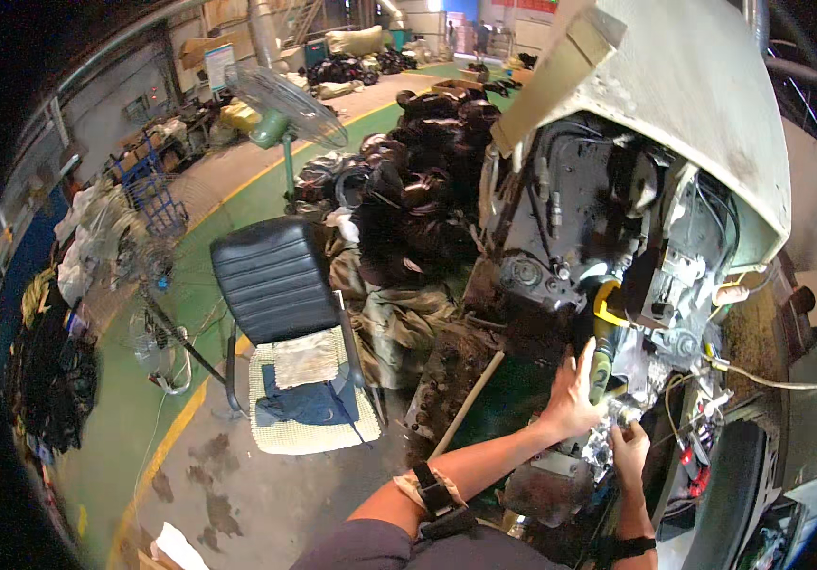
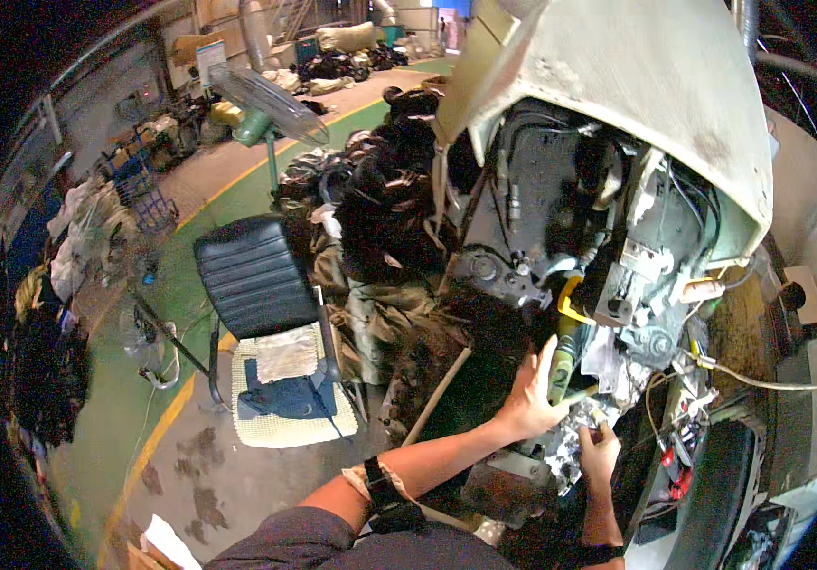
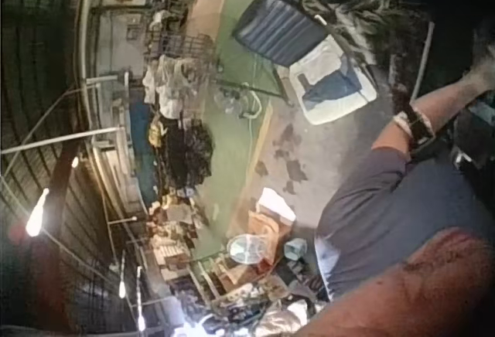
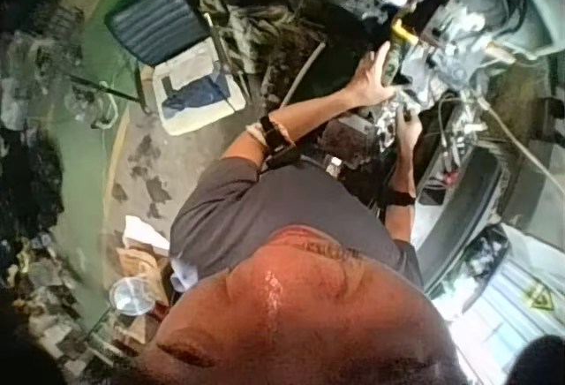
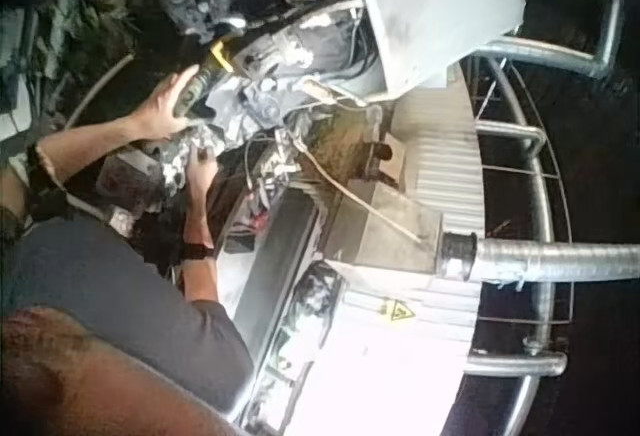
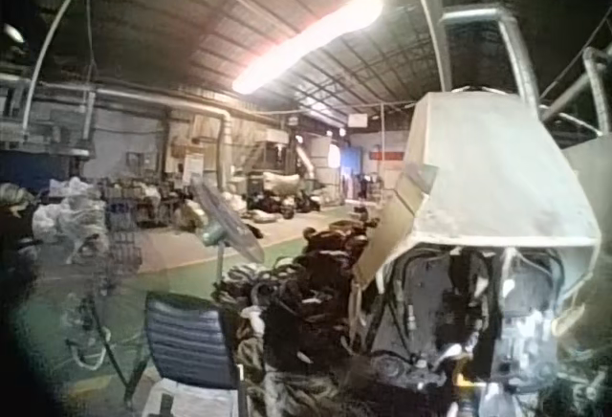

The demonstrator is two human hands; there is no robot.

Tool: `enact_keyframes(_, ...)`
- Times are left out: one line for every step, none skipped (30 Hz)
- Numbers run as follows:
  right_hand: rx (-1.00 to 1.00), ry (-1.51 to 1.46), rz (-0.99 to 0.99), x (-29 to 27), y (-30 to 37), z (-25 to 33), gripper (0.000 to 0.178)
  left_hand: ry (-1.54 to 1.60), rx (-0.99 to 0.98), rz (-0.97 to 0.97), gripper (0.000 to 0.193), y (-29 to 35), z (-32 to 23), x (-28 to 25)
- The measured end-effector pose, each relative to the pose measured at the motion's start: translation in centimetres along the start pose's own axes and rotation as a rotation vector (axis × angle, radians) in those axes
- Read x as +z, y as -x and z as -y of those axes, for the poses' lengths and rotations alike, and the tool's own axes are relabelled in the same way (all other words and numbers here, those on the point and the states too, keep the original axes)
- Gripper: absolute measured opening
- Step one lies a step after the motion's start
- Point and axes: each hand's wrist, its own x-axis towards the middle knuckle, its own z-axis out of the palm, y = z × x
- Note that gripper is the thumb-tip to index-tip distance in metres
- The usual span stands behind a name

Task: Operating a lasting machine to shape and attach shoe uppers to lasts in a manufacturing facility.

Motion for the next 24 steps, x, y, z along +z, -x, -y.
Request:
enact_keyframes(0.008,-0.039,0.013,0.0,-0.2,-0.3,0.023,0.004,-0.043,0.026,0.110,0.2,0.3,0.3)
enact_keyframes(-0.021,-0.041,0.000,0.1,-0.4,-0.6,0.024,0.021,-0.023,0.020,0.111,0.2,0.7,0.4)
enact_keyframes(-0.018,-0.053,-0.005,0.2,-0.5,-0.9,0.024,0.014,0.001,0.014,0.112,0.3,1.0,0.5)
enact_keyframes(-0.059,-0.015,0.013,0.2,-0.7,-1.1,0.020,-0.001,0.025,-0.010,0.112,0.4,1.2,0.6)
enact_keyframes(-0.100,0.024,0.029,0.3,-0.7,-1.3,0.016,-0.013,0.048,-0.034,0.113,0.4,1.4,0.6)
enact_keyframes(-0.088,0.081,0.036,0.2,-0.8,-1.5,0.013,0.043,-0.048,0.069,0.113,0.4,1.5,0.7)
enact_keyframes(-0.096,0.077,0.034,0.2,-0.8,-1.6,0.011,0.061,-0.051,0.075,0.114,0.5,1.4,0.7)
enact_keyframes(-0.108,0.023,0.039,0.1,-0.8,-1.7,0.012,0.074,-0.050,0.080,0.115,0.4,1.4,0.7)
enact_keyframes(-0.086,-0.022,0.030,0.1,-0.7,-1.7,0.012,0.086,-0.050,0.067,0.116,0.5,1.3,0.8)
enact_keyframes(-0.038,-0.076,0.077,0.0,-0.7,-1.7,0.028,0.149,-0.093,0.103,0.114,0.4,1.3,0.7)
enact_keyframes(-0.069,0.009,0.042,0.0,-0.6,-1.6,0.027,0.113,-0.091,0.112,0.115,0.4,1.2,0.7)
enact_keyframes(-0.078,0.058,0.058,-0.1,-0.5,-1.5,0.026,0.076,-0.072,0.092,0.116,0.4,1.2,0.6)
enact_keyframes(-0.090,0.107,0.074,-0.2,-0.5,-1.4,0.025,0.033,-0.071,0.080,0.117,0.4,1.2,0.6)
enact_keyframes(-0.071,0.092,0.065,-0.2,-0.4,-1.3,0.025,0.038,-0.065,0.074,0.114,0.4,1.3,0.6)
enact_keyframes(-0.096,0.085,0.065,-0.2,-0.4,-1.1,0.024,0.041,-0.057,0.073,0.114,0.4,1.4,0.5)
enact_keyframes(-0.109,0.070,0.057,-0.2,-0.4,-1.0,0.024,0.043,-0.061,0.078,0.113,0.5,1.4,0.5)
enact_keyframes(-0.114,0.019,0.076,-0.1,-0.3,-0.8,0.024,0.042,-0.053,0.071,0.113,0.5,1.5,0.5)
enact_keyframes(-0.088,0.031,0.078,-0.2,-0.2,-0.7,0.026,0.086,-0.088,0.079,0.111,0.5,1.4,0.5)
enact_keyframes(-0.078,0.064,0.061,-0.1,-0.1,-0.5,0.027,0.102,-0.090,0.089,0.111,0.5,1.5,0.5)
enact_keyframes(-0.075,0.062,0.064,-0.1,-0.1,-0.2,0.027,0.119,-0.088,0.099,0.111,0.5,1.4,0.5)
enact_keyframes(-0.059,0.048,0.069,-0.1,0.0,0.0,0.027,0.148,-0.071,0.076,0.110,0.5,1.4,0.5)
enact_keyframes(-0.014,0.073,0.062,-0.1,0.0,0.3,0.028,0.107,-0.070,0.085,0.110,0.4,1.3,0.5)
enact_keyframes(-0.039,0.077,0.059,-0.2,0.1,0.6,0.028,0.078,-0.053,0.064,0.110,0.4,1.3,0.4)
enact_keyframes(-0.033,0.079,0.052,-0.2,0.2,0.9,0.028,0.043,-0.058,0.073,0.110,0.4,1.3,0.3)
